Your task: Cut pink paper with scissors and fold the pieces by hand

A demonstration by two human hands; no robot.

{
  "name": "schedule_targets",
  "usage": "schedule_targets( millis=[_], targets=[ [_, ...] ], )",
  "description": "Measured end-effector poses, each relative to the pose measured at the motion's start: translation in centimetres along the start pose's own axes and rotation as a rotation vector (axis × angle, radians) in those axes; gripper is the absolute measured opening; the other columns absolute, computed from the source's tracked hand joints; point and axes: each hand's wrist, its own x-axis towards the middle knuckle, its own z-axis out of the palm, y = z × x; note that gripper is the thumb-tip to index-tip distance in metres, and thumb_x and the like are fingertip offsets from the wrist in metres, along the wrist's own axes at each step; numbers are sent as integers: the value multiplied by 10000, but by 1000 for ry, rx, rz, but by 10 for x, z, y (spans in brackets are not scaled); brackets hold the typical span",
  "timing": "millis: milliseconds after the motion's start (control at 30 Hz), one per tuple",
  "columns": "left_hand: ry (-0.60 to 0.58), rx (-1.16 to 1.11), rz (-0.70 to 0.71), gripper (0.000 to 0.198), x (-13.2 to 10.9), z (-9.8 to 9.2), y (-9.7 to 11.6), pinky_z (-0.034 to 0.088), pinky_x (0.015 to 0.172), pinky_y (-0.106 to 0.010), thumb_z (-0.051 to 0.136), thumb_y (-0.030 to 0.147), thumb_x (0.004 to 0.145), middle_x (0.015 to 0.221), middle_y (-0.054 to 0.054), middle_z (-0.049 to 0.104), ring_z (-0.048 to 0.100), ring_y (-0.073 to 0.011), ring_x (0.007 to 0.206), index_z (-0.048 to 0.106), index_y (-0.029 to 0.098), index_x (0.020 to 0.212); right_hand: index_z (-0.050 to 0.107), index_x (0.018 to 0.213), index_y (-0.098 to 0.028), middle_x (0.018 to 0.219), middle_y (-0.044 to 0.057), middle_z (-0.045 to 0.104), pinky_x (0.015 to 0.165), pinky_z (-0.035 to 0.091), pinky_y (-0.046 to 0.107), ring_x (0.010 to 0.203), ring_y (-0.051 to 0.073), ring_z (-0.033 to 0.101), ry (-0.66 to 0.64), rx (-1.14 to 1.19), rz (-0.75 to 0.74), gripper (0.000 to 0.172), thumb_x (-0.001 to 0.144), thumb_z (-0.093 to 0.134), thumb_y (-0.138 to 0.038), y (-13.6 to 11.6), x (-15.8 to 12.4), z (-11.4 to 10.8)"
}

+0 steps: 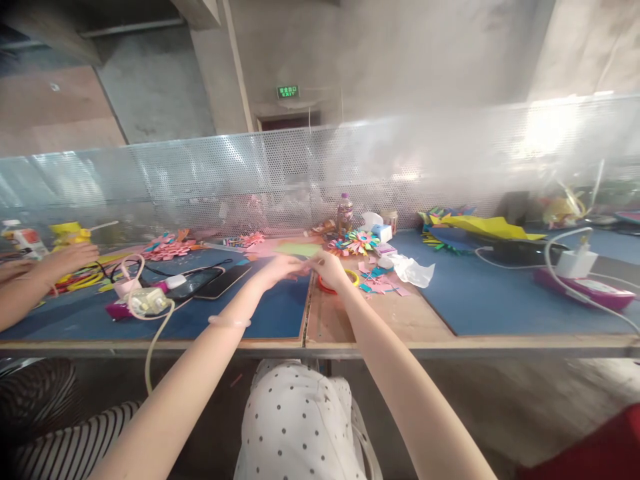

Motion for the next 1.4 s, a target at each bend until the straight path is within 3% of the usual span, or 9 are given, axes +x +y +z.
schedule_targets(
  millis=[533,833,1400],
  targets=[
    [-63,4,1,375,-1,1,-1,442,746,-288,676,402,635,991,-109,676,606,-213,931,689,153,914,690,722,-159,733,41,675,694,438,273,712,167,596,-3,19,20,165,709,590,-290,1,1,-2],
    [18,139,6,323,-2,3,2,429,671,-256,688,365,629,884,-97,696,615,-191,839,702,142,863,690,743,-143,713,44,662,644,427,267,678,161,575,-23,43,54,215,702,597,-332,0,0,0],
    [-15,-36,-20,294,2,0,-4,449,735,-280,715,311,578,910,-93,692,621,-198,872,702,152,825,706,754,-153,764,52,681,672,440,276,700,169,587,-45,114,-18,199,693,628,-325,3,1,0]
  ],
)
